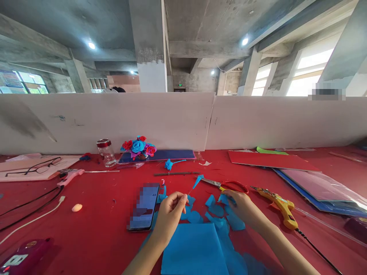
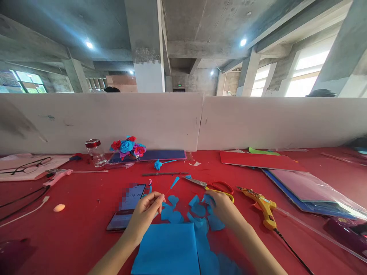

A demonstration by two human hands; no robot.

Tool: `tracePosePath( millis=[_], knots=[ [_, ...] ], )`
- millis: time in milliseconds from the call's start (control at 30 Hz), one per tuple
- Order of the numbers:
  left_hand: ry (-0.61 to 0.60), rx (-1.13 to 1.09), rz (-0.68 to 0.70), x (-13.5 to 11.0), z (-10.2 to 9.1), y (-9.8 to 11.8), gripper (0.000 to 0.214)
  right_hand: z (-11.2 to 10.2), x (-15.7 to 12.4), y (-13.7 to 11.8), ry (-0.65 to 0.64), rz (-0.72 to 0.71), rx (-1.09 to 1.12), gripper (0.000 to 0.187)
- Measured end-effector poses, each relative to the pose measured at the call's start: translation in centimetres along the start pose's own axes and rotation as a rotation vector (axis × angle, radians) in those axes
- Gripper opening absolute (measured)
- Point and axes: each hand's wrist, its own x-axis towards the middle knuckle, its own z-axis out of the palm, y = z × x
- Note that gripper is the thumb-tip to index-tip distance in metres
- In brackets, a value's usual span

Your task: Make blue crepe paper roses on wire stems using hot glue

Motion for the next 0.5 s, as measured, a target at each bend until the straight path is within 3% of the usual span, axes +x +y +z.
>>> tracePosePath(
  millis=[233, 367, 500],
  knots=[
    [0.009, -0.007, 0.0, 0.0, 0.2, 0.0, 0.029, 1.7, 0.6, 0.3, 0.023, 0.003, 0.381, 0.037],
    [0.001, 0.009, -0.003, 0.1, 0.1, 0.0, 0.03, 1.4, 0.6, 0.5, 0.084, -0.061, 0.328, 0.036],
    [-0.002, 0.019, 0.002, 0.1, 0.0, 0.0, 0.029, -0.7, -0.1, 0.5, -0.061, -0.118, 0.156, 0.02]
  ],
)
